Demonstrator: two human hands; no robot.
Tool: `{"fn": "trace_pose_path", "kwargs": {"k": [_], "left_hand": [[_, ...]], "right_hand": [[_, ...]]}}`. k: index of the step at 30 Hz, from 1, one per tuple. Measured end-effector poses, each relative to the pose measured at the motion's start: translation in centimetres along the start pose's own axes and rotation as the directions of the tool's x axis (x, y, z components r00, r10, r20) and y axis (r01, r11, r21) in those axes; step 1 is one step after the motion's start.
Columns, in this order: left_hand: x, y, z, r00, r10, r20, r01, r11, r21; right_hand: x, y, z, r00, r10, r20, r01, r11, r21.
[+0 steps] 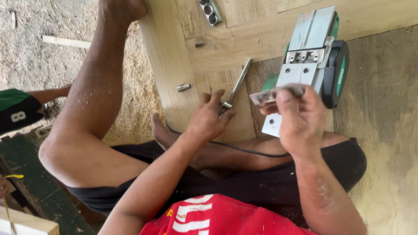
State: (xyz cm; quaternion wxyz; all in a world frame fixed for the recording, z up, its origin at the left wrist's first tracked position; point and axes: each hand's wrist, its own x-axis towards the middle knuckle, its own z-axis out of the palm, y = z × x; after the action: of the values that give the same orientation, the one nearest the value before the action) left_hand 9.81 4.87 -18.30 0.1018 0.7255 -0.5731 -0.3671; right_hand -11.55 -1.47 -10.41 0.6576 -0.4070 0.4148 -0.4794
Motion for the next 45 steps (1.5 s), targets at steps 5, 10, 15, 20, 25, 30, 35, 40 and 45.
{"fn": "trace_pose_path", "kwargs": {"k": [5, 10, 15, 20, 25, 30, 35, 40, 45], "left_hand": [[0.7, -1.1, 2.3, 0.992, -0.114, 0.055, 0.118, 0.990, -0.072], [0.5, -2.6, -2.4, 0.999, -0.046, 0.017, 0.048, 0.984, -0.173], [-3.9, -2.3, -9.3, 0.955, -0.195, 0.224, 0.275, 0.866, -0.418], [-7.0, -1.3, -14.3, 0.920, 0.241, 0.308, 0.242, 0.270, -0.932], [-7.8, 0.2, -14.8, 0.945, 0.252, 0.210, -0.065, 0.770, -0.635], [-6.3, 1.9, -11.9, 0.937, 0.289, -0.196, -0.309, 0.948, -0.077], [-5.7, 2.1, -9.0, 0.839, 0.404, -0.365, -0.370, 0.915, 0.162], [-6.5, 0.7, -7.2, 0.937, 0.256, -0.237, -0.307, 0.928, -0.212], [-6.9, 0.0, -5.5, 0.957, 0.224, -0.182, -0.254, 0.953, -0.164]], "right_hand": [[0.2, 0.0, 0.0, 0.996, 0.093, -0.013, -0.094, 0.980, -0.173], [-1.2, 2.8, 2.5, 0.960, 0.270, -0.067, -0.275, 0.958, -0.081], [-2.1, 8.6, 6.4, 0.905, 0.397, -0.155, -0.416, 0.901, -0.124], [-0.1, 12.6, 7.0, 0.814, 0.492, -0.308, -0.549, 0.825, -0.133], [1.2, 13.2, 6.3, 0.729, 0.569, -0.380, -0.624, 0.781, -0.029], [1.5, 13.4, 6.1, 0.747, 0.541, -0.387, -0.636, 0.750, -0.180], [1.8, 13.6, 6.0, 0.778, 0.504, -0.375, -0.617, 0.725, -0.307], [2.1, 13.9, 6.0, 0.752, 0.548, -0.365, -0.645, 0.726, -0.238], [2.2, 14.1, 6.1, 0.723, 0.560, -0.404, -0.675, 0.698, -0.240]]}}
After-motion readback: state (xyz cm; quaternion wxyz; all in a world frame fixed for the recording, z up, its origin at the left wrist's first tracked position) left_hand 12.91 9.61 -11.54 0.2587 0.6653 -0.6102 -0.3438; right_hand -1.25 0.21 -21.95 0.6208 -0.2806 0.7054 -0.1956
